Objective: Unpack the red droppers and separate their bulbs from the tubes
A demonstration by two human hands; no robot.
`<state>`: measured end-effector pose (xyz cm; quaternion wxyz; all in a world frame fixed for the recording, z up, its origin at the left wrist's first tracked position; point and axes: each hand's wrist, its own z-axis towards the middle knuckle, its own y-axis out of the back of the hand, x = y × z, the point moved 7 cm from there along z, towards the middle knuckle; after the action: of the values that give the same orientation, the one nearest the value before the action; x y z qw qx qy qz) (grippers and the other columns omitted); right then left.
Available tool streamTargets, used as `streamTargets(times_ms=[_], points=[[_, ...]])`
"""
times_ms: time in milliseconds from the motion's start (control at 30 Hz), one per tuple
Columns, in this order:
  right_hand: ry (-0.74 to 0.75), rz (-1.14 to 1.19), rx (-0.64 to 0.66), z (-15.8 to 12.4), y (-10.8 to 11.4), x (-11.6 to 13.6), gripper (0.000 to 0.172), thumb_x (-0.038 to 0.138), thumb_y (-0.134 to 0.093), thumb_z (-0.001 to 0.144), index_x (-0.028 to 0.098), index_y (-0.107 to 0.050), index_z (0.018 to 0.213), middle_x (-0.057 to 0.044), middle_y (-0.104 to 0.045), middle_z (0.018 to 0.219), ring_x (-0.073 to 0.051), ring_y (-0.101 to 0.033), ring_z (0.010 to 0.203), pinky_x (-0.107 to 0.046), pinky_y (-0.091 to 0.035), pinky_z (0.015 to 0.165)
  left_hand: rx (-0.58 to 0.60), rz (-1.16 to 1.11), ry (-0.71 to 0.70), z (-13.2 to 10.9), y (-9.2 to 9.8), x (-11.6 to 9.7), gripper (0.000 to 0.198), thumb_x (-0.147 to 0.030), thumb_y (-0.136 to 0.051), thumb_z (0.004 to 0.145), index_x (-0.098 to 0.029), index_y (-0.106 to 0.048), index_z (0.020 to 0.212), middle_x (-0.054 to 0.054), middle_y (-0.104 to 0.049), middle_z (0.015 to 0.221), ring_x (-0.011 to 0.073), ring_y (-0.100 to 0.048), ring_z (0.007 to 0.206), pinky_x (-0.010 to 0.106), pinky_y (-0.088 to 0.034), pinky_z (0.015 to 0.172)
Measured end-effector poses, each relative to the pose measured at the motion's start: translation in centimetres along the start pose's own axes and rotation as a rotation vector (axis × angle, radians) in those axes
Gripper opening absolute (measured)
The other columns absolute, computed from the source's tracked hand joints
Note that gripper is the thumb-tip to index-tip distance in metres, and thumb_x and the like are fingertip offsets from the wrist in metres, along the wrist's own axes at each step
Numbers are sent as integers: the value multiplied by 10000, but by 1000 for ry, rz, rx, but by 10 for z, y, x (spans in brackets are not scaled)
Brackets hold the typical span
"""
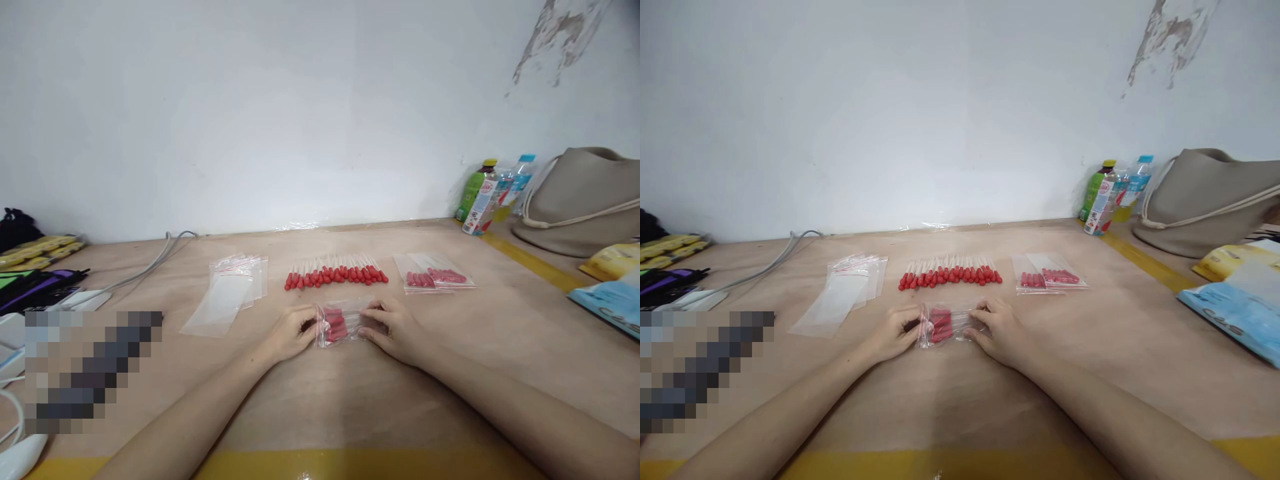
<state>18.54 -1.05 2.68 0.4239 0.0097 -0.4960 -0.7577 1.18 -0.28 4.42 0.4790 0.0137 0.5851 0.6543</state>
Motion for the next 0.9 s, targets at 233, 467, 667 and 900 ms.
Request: streamTargets(times_ms=[233,467,667,900], points=[[-1,-51,-21,2,1,3,222,322,-490,819,191,-614,947,-72,-563,854,-172,-520,777,-309,-434,715,5,-183,139,-4,-5,7,331,-373,-655,672,-158,-575,911,27,-609,825,148,-536,726,235,-417,645],[1,-30,-17,5,-2,1,224,309,-443,840,200,-609,943,-65,-560,836,-163,-517,763,-295,-434,706,-156,-289,237,-1,-10,18,391,-347,-581,746,-172,-455,1072,2,-592,749,121,-537,646,238,-431,622],[1,35,-25,5,-1,1,201,284,-464,827,199,-619,923,-64,-558,837,-156,-519,763,-291,-444,712,-64,-198,194,1,-14,10,284,-311,-554,766,-176,-551,1016,21,-610,780,126,-539,674,224,-410,614],[-30,47,-10,4,-1,-3,202,288,-493,812,200,-609,952,-59,-559,843,-161,-535,773,-297,-448,719,-93,-257,156,1,-2,18,217,-286,-533,777,-175,-521,963,21,-569,811,111,-504,670,219,-396,608]])
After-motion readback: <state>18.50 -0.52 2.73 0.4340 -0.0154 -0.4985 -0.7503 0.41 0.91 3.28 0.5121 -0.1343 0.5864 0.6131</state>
